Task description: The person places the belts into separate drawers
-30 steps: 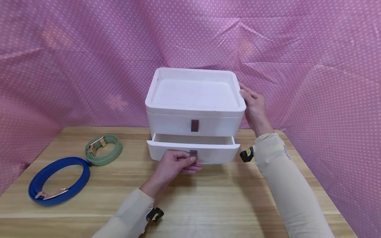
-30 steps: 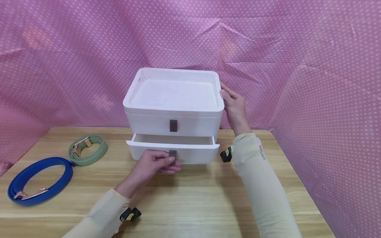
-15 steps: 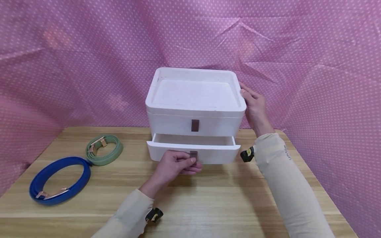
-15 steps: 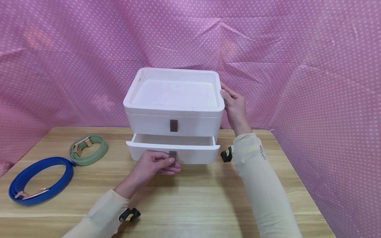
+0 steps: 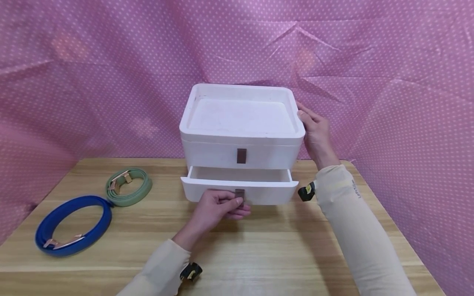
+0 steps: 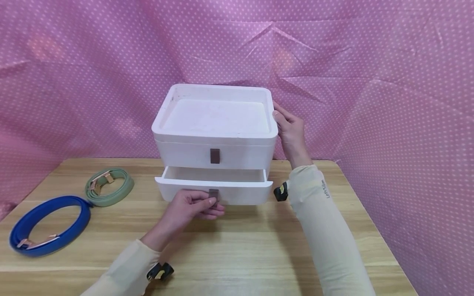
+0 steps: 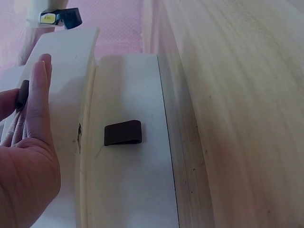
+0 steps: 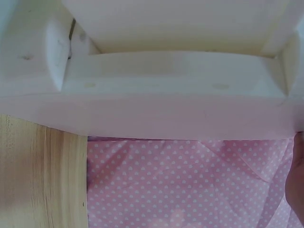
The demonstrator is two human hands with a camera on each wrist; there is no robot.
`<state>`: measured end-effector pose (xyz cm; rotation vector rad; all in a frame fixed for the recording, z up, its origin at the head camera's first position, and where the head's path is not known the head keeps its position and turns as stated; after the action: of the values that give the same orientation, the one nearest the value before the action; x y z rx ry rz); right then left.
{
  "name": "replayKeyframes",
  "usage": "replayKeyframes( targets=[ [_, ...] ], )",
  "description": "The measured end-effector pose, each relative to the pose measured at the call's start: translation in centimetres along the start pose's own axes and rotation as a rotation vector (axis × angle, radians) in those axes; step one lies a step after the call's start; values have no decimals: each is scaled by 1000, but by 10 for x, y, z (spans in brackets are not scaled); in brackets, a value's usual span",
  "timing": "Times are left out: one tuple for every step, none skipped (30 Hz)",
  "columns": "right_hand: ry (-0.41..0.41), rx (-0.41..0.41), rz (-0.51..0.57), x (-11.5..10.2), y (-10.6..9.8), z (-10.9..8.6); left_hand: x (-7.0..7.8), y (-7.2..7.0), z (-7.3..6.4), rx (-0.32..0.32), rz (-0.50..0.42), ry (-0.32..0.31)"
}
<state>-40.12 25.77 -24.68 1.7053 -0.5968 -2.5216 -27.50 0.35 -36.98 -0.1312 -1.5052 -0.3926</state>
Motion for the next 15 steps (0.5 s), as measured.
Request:
replayKeyframes(
  targets=[
    [-1, 1, -3, 0, 0, 0, 0, 0, 0, 0, -3, 1],
    [-1, 1, -5, -1, 1, 0, 1, 0, -1, -1, -5, 3],
    [-1, 2, -5, -1, 1, 0, 1, 0, -1, -2, -7, 4],
    [-6, 3, -14, -1, 1, 0, 1, 1, -1, -2, -7, 3],
    [-7, 2, -15, -1, 2, 0, 2, 1, -2, -2, -6, 1],
    [-7, 2, -15, -1, 2, 0, 2, 1, -3, -2, -5, 0],
    [-8, 2, -14, -1, 2, 0, 3, 1, -3, -3, -2, 1],
    [-5, 1, -6, -1, 1, 1, 3, 1, -3, -4, 0, 2],
    [-5, 1, -8, 0, 1, 1, 3, 1, -4, -4, 5, 1],
    [-7, 1, -12, 0, 1, 1, 3, 1, -4, -4, 8, 0],
    [-6, 1, -11, 0, 1, 1, 3, 1, -5, -4, 12, 1],
    [-7, 1, -12, 0, 1, 1, 3, 1, -5, -5, 16, 0],
    [-7, 2, -16, 1, 1, 1, 3, 1, -6, -5, 21, -1],
    [-6, 1, -17, 1, 1, 1, 3, 1, -6, -4, 23, -3],
    [-9, 3, -27, 1, 1, 0, 3, 1, -6, -5, 26, -4]
  ],
)
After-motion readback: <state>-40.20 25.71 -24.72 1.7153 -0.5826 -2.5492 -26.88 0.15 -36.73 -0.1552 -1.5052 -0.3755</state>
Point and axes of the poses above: each hand's wrist, its own z-axis towards the middle knuckle, its own y-axis out of the palm, x = y × z, the point moved 9 cm from there along z, towards the middle knuckle, and after that the axes turned 8 degrees about x, right-handed, at the moved point
